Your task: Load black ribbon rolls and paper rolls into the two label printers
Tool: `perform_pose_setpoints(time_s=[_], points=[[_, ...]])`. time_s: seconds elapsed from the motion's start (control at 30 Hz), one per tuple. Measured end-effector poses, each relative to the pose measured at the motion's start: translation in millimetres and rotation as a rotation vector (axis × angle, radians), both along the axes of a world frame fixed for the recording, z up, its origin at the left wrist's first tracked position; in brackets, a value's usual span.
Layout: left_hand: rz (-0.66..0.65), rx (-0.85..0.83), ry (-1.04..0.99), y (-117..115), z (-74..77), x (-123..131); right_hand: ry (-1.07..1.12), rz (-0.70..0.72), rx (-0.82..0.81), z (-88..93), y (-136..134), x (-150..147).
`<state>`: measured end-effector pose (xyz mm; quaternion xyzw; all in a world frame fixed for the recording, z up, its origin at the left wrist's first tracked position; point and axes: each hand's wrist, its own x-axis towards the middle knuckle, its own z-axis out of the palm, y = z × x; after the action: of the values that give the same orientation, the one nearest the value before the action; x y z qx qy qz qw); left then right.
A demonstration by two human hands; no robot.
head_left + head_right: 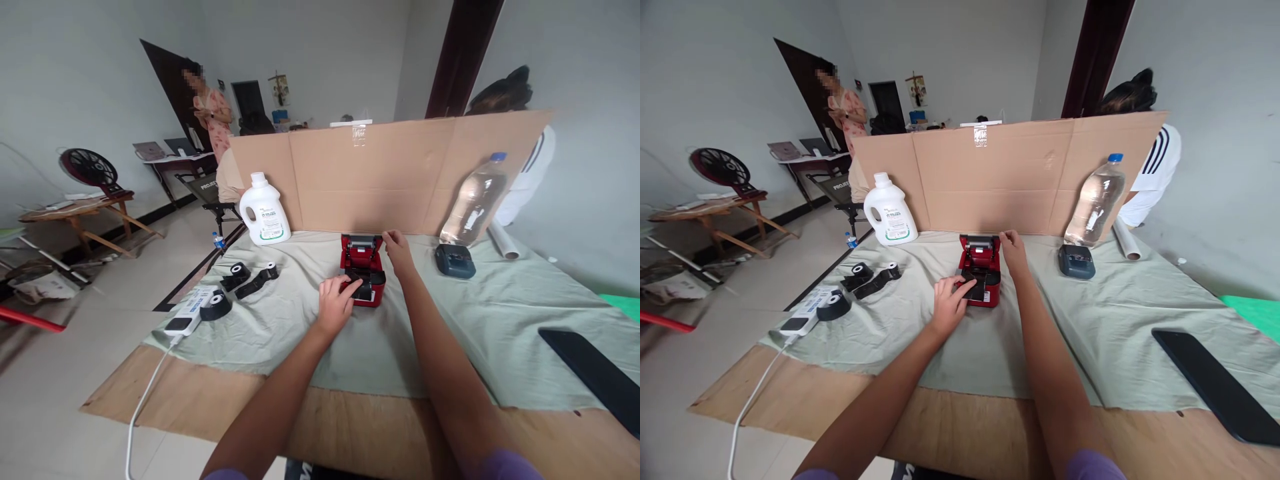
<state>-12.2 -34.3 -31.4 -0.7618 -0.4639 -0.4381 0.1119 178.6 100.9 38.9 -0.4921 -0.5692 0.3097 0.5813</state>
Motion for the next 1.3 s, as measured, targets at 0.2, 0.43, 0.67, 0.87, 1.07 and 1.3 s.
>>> perform_pose_setpoints(time_s=[0.2, 0.43, 0.67, 0.87, 1.07, 1.3], points=[[0.008, 0.021, -0.013, 0, 1.6, 1, 0.031, 0.080, -0.086, -39.9, -24, 3], [0.042, -0.072, -0.075, 2, 4.8, 2, 0.402, 0.415, -0.183, -65.5, -35, 7], [0.088, -0.261, -0.091, 6, 16.9, -1, 0.571, 0.378, -0.212, -63.3, -39, -4], [0.094, -0.268, -0.099, 8, 25.5, -2, 0.558, 0.420, -0.163, -63.4, -37, -4], [0.037, -0.249, -0.155, 6, 17.6, 0, 0.483, 0.393, -0.050, -75.3, -41, -5], [0.125, -0.205, -0.166, 14, 27.7, -38, 0.399, 0.296, 0.002, -85.9, -42, -6]])
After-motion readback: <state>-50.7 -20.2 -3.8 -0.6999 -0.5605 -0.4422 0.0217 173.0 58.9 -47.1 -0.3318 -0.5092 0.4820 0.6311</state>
